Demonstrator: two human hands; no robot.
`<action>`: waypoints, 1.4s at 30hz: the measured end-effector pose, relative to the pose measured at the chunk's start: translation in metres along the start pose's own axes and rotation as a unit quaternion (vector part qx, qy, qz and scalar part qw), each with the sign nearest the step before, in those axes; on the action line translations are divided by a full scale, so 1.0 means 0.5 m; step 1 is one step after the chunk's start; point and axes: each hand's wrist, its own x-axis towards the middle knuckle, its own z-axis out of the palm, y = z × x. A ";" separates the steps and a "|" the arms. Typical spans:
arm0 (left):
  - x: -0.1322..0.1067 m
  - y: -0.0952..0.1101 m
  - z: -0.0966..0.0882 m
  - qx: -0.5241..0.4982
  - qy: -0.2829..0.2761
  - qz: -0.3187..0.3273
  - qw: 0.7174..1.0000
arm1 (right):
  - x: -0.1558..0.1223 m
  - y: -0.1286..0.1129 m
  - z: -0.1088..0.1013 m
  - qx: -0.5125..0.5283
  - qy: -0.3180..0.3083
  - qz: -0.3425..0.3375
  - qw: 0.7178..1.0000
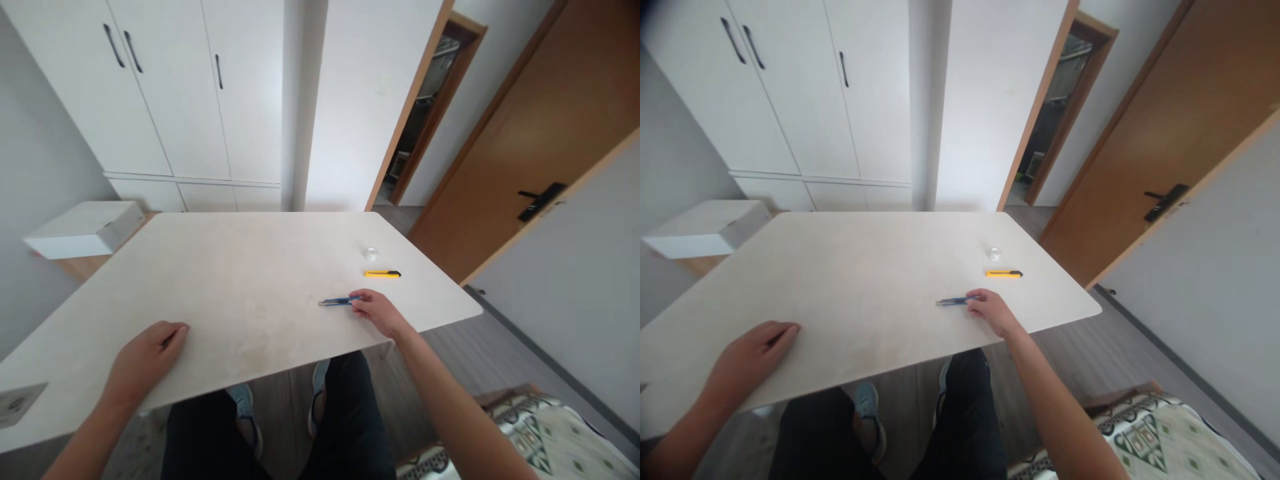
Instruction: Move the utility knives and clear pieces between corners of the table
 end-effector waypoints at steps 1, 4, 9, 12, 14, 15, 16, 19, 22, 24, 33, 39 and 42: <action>0.002 -0.002 0.002 0.008 -0.001 -0.001 1.000 | -0.006 0.004 -0.062 -0.040 0.028 0.000 0.999; 0.004 -0.008 0.005 0.023 -0.005 -0.007 1.000 | -0.003 0.011 -0.208 -0.227 0.083 -0.014 0.970; 0.001 -0.010 0.003 0.023 -0.013 -0.018 0.999 | 0.040 0.018 -0.304 -0.486 0.093 -0.089 0.865; 0.000 -0.006 -0.001 0.018 -0.011 -0.018 1.000 | 0.068 0.025 -0.319 -0.527 0.098 -0.108 0.837; 0.000 -0.004 -0.003 0.016 -0.006 -0.022 1.000 | 0.084 0.031 -0.324 -0.538 0.106 -0.104 0.830; 0.001 -0.003 -0.004 0.014 -0.005 -0.023 1.000 | 0.090 0.034 -0.326 -0.537 0.111 -0.097 0.831; 0.001 -0.003 -0.004 0.013 -0.004 -0.024 1.000 | 0.094 0.036 -0.326 -0.533 0.114 -0.088 0.834; 0.001 -0.005 -0.004 0.010 -0.006 -0.027 1.000 | 0.100 0.039 -0.324 -0.520 0.117 -0.074 0.843; 0.000 -0.006 -0.004 0.009 -0.008 -0.027 1.000 | 0.095 0.035 -0.320 -0.519 0.112 -0.072 0.844; -0.001 -0.004 -0.005 0.007 -0.004 -0.027 1.000 | 0.087 0.030 -0.315 -0.519 0.123 -0.068 0.843; 0.005 -0.008 0.003 0.013 0.003 -0.028 1.000 | 0.028 0.016 -0.097 -0.456 0.114 -0.212 0.857; 0.001 0.006 -0.001 0.022 -0.005 -0.026 0.999 | 0.004 0.023 0.054 -0.520 0.028 -0.234 0.821; 0.001 0.006 0.000 0.022 0.003 -0.028 0.999 | 0.005 0.031 0.056 -0.525 0.048 -0.233 0.817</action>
